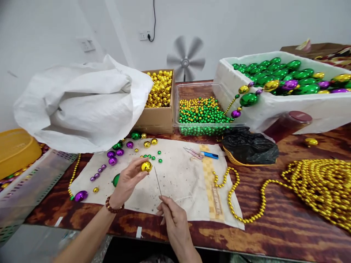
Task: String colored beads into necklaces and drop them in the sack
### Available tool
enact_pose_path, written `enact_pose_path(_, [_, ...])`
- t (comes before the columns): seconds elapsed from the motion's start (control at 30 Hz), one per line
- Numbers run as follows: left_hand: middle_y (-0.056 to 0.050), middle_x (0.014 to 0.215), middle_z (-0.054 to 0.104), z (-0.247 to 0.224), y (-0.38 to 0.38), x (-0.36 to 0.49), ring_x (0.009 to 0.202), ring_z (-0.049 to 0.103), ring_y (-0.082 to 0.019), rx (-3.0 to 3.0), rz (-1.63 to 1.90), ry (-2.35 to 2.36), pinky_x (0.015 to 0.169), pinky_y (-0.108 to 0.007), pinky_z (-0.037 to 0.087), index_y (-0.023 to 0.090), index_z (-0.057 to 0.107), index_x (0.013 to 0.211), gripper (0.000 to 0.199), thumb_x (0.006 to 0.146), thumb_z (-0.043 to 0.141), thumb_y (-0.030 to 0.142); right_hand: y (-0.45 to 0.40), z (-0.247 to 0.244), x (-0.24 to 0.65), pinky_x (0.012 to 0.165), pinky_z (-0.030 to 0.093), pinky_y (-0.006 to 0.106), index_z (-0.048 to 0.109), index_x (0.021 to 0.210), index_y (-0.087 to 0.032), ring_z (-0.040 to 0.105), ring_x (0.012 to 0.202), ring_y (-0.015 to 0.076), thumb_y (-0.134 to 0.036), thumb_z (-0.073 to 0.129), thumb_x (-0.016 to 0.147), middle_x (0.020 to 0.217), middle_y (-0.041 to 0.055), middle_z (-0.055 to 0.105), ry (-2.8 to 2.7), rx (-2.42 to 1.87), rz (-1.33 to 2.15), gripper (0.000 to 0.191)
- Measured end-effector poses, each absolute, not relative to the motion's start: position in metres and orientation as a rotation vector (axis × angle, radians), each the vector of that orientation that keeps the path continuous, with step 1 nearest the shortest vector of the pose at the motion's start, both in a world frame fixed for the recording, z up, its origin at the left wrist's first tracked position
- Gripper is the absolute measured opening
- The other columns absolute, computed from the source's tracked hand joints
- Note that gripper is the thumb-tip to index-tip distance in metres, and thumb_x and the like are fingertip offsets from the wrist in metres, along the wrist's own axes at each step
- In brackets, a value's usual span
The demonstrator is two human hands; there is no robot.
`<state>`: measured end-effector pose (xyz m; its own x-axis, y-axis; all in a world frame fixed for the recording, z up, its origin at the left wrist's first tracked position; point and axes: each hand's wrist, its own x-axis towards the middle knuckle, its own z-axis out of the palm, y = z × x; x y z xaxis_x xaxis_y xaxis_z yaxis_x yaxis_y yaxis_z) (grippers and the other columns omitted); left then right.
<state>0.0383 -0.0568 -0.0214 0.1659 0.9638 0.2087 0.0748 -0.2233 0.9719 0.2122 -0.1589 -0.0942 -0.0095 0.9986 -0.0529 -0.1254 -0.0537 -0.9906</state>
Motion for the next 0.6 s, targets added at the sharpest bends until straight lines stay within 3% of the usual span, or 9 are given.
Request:
enact_pose_path(0.3, [-0.007,0.117,0.059,-0.014,-0.066,0.041,0.107,0.06,-0.02,1.333,1.322,1.053,0.095,-0.031,0.053,0.026,0.074,0.114,0.033,0.081,0.075,0.028,-0.179,-0.107,0.211,0.05,0.054,0.022,0.074,0.105,-0.017,0.072,0.066,0.019,-0.048,0.055,0.097,0.082,0.01,0.074,-1.195,-1.231,1.27,0.037])
enact_pose_path(0.6, [-0.005,0.108,0.065,-0.002,-0.062,0.041,0.088,0.065,-0.015,1.019,1.31,0.995,0.079,-0.026,0.056,0.025,0.078,0.105,0.034,0.071,0.083,0.03,-0.175,-0.107,0.203,0.052,0.056,0.024,0.073,0.106,-0.017,0.072,0.065,0.0198,-0.049,0.052,0.097,0.081,0.0103,0.074,-1.271,-1.225,1.283,0.039])
